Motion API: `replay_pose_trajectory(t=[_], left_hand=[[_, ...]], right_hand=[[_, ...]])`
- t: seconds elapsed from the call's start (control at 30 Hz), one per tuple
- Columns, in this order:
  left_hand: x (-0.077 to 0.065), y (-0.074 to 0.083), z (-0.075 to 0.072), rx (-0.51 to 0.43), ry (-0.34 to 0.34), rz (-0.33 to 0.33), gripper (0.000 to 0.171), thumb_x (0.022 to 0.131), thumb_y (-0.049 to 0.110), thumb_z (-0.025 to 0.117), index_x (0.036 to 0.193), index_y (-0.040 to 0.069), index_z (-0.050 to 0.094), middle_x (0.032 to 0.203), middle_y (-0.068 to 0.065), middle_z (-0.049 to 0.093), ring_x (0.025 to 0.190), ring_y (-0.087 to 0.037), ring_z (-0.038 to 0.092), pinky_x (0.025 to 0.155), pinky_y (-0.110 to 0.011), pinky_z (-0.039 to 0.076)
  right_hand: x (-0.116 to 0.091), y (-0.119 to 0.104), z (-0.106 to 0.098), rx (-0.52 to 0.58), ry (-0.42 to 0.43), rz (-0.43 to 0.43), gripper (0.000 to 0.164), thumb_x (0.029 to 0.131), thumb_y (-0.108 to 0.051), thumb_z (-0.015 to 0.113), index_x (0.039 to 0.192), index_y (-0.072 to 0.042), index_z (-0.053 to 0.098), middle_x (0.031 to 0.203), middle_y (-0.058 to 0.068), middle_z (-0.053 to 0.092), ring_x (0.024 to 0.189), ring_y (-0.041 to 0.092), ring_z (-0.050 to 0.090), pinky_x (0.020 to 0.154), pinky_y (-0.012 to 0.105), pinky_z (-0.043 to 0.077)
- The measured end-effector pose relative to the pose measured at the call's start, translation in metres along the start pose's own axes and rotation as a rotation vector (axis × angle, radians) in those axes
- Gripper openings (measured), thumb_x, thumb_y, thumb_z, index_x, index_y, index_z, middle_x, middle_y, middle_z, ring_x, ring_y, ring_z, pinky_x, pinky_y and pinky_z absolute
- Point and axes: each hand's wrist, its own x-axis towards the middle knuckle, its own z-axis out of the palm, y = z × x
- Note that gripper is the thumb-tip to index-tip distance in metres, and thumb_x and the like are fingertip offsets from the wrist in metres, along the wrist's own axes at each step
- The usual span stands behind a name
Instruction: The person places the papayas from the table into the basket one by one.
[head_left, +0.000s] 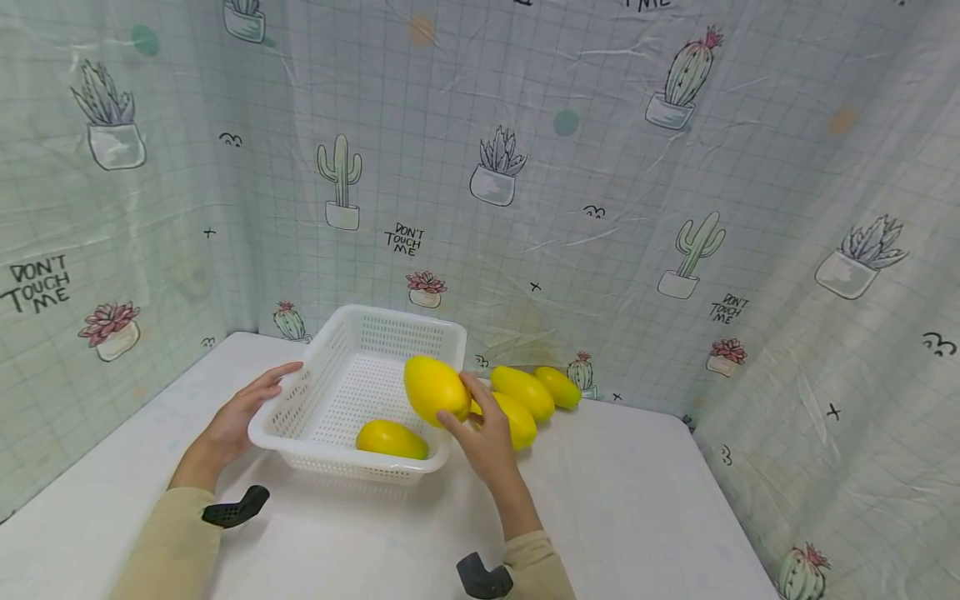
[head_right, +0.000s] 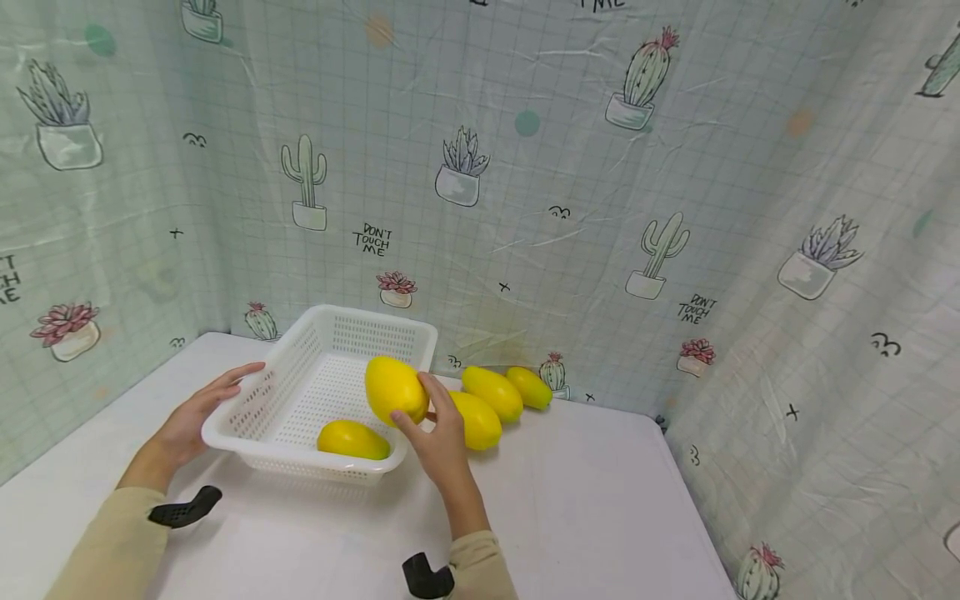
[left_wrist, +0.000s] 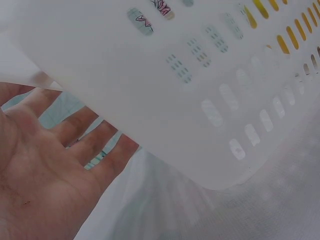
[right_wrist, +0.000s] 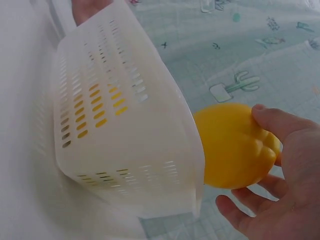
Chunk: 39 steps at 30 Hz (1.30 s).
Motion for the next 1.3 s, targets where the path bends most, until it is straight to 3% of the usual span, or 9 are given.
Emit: replay_pose_trajectory(t=[0.17,0.43,0.63,0.87,1.03,1.3], left_hand=[[0.001,-0.001,-0.001,-0.002,0.005,-0.002,0.048,0.100,0.027,0.028,0.147,0.022,0.017,0.146,0.000,0.026,0.110,-0.009,0.051,0.082,-0.030,0.050],[0.001,-0.002,-0.001,0.014,0.021,-0.017,0.048,0.100,0.029,0.029,0.146,0.024,0.018,0.149,0.001,0.022,0.110,-0.010,0.051,0.083,-0.029,0.051],[0.000,0.000,-0.001,0.014,-0.001,-0.002,0.048,0.101,0.027,0.026,0.147,0.021,0.016,0.147,0.000,0.025,0.110,-0.010,0.052,0.084,-0.028,0.050],[-0.001,0.000,-0.001,-0.033,-0.047,0.023,0.047,0.101,0.022,0.025,0.147,0.018,0.014,0.143,0.001,0.033,0.111,-0.009,0.052,0.084,-0.028,0.049],[-0.001,-0.001,-0.002,-0.060,-0.072,0.039,0.048,0.101,0.021,0.024,0.147,0.017,0.013,0.141,0.002,0.036,0.110,-0.009,0.053,0.084,-0.029,0.049],[-0.001,-0.001,-0.002,-0.019,-0.039,0.029,0.047,0.101,0.023,0.025,0.147,0.020,0.015,0.141,0.004,0.035,0.110,-0.008,0.052,0.083,-0.027,0.049]], right_hand=[[0.000,0.000,0.001,0.008,0.002,-0.020,0.060,0.081,-0.048,0.062,0.134,-0.028,0.043,0.136,-0.010,0.046,0.121,0.016,0.047,0.095,0.041,0.045],[0.001,0.006,0.002,0.045,0.039,0.011,0.045,0.084,-0.029,0.065,0.126,-0.034,0.050,0.131,-0.010,0.051,0.119,0.015,0.051,0.096,0.041,0.045],[0.000,0.009,0.000,0.037,0.071,0.041,0.047,0.084,-0.030,0.065,0.128,-0.026,0.051,0.130,-0.009,0.053,0.120,0.016,0.050,0.097,0.043,0.044],[-0.002,0.013,-0.003,0.041,0.093,0.049,0.045,0.083,-0.035,0.065,0.125,-0.034,0.050,0.129,-0.011,0.053,0.119,0.014,0.049,0.097,0.042,0.044],[-0.002,0.014,-0.004,0.042,0.103,0.056,0.047,0.083,-0.032,0.066,0.127,-0.031,0.050,0.129,-0.011,0.053,0.119,0.015,0.049,0.098,0.044,0.043],[-0.003,0.016,-0.005,0.037,0.111,0.056,0.045,0.083,-0.029,0.066,0.125,-0.036,0.050,0.129,-0.012,0.052,0.120,0.014,0.048,0.098,0.040,0.044]])
